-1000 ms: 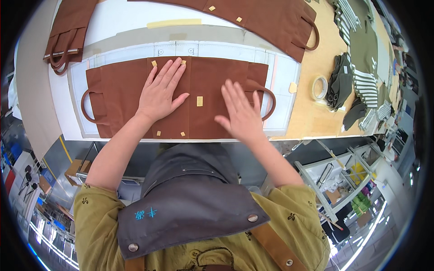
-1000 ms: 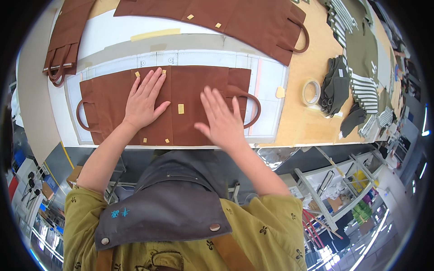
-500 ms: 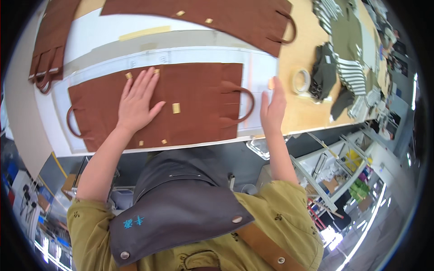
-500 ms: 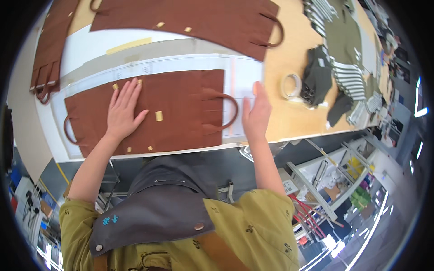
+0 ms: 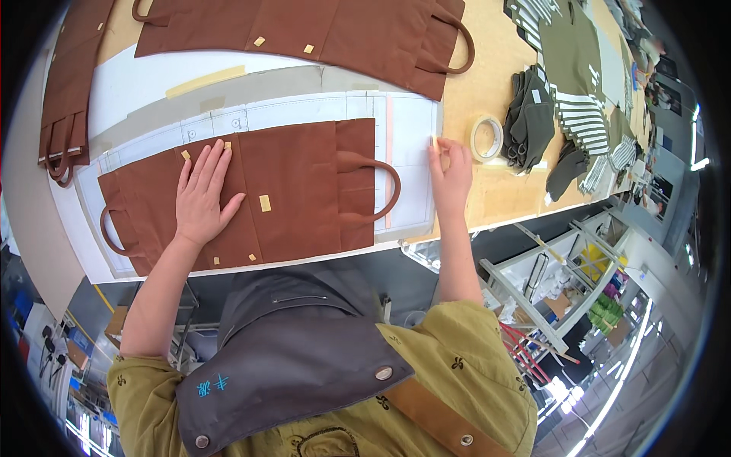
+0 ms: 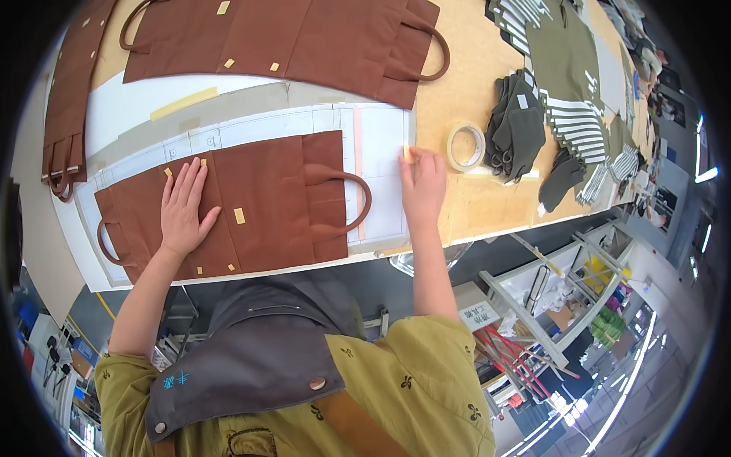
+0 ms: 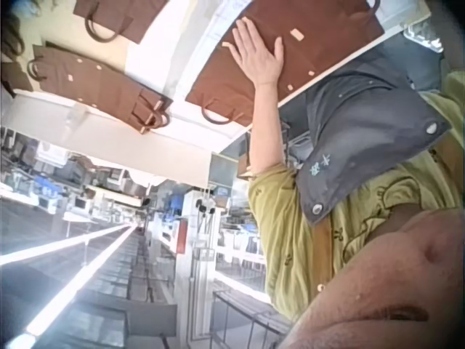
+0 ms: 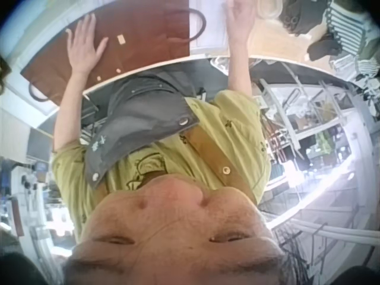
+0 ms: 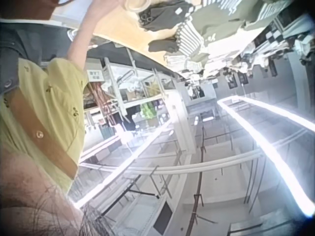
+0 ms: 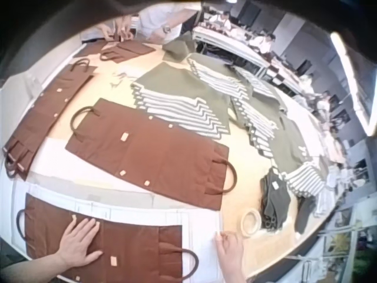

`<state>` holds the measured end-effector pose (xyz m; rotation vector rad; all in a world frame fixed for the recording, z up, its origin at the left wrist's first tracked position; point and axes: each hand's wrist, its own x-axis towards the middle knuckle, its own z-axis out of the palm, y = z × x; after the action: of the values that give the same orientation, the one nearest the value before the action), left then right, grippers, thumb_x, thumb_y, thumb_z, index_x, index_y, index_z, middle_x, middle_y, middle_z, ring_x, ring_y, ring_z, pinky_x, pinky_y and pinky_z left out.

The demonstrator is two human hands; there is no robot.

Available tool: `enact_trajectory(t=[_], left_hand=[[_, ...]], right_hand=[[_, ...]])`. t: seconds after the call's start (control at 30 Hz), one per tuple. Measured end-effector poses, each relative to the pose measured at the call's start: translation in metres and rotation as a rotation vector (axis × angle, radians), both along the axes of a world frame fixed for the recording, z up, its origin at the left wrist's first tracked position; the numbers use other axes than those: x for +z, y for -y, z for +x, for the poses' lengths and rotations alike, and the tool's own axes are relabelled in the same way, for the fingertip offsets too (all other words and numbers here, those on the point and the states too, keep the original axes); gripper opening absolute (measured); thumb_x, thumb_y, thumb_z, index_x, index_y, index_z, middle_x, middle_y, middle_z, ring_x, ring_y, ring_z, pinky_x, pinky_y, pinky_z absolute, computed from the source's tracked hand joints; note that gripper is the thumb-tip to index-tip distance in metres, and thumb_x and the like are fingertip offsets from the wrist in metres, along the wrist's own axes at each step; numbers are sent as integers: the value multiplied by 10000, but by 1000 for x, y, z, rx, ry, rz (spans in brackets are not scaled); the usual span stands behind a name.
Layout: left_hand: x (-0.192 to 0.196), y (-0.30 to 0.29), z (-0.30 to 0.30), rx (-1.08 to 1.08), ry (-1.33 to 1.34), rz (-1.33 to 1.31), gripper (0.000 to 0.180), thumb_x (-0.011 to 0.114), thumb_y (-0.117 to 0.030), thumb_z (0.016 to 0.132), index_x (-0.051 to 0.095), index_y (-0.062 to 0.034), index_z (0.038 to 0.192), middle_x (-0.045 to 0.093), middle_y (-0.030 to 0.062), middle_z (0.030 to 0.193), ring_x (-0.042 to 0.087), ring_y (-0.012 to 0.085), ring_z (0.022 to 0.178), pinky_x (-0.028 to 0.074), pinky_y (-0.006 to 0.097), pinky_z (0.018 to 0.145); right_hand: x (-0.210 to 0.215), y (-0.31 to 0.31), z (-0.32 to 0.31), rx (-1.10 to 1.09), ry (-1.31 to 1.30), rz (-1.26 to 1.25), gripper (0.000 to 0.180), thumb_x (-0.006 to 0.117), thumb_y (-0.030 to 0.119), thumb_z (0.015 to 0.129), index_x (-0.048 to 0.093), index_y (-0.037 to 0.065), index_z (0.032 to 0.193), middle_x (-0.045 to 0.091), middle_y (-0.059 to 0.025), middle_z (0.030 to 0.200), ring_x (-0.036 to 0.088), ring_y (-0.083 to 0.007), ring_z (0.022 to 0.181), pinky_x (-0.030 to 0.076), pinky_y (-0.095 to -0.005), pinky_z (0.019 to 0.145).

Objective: The person assembles brown tote bags by placing them on a white template and using a small orange tool to press and secure the handles and seams. They repeatedly smooth the fabric and adjust the handles to ensure proper alignment before moving to the next bag.

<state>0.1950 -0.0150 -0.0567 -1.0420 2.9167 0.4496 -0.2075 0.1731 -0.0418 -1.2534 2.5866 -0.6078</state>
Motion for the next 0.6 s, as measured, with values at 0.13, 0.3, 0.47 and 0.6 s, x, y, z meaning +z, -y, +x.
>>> enact_trajectory(t=[0.13,0.3,0.47,0.6], left_hand=[[1,1,1,-2,-13,1,783,685,-415,890,378,-156,1562,356,29,1626,342,220,1492,243,458,1220],[5,3,2,12,-41,50,768,696,-405,885,405,-147,1546,376,43,1614,362,232,1479,262,463,1206],[11,12,8,-18,-153,167,718,715,-308,870,456,-100,1506,431,99,1576,408,288,1450,272,477,1197],[7,22,29,17,-388,153,565,729,-143,852,574,-89,1394,561,92,1452,526,295,1341,375,453,1116]], right_hand=[[17,10,33,-208,487,-247,229,641,151,996,628,6,1173,710,-117,1009,674,-214,908,524,-327,792],[39,44,88,-344,1467,-389,198,552,156,1058,613,15,1183,724,-143,1064,704,-155,848,534,-265,728],[34,78,150,-265,1541,-300,183,551,149,1056,589,29,1189,721,-139,1014,697,-141,798,541,-257,718],[25,100,199,-137,1393,-237,169,582,88,1031,587,16,1184,700,-92,996,652,-105,821,528,-247,755]])
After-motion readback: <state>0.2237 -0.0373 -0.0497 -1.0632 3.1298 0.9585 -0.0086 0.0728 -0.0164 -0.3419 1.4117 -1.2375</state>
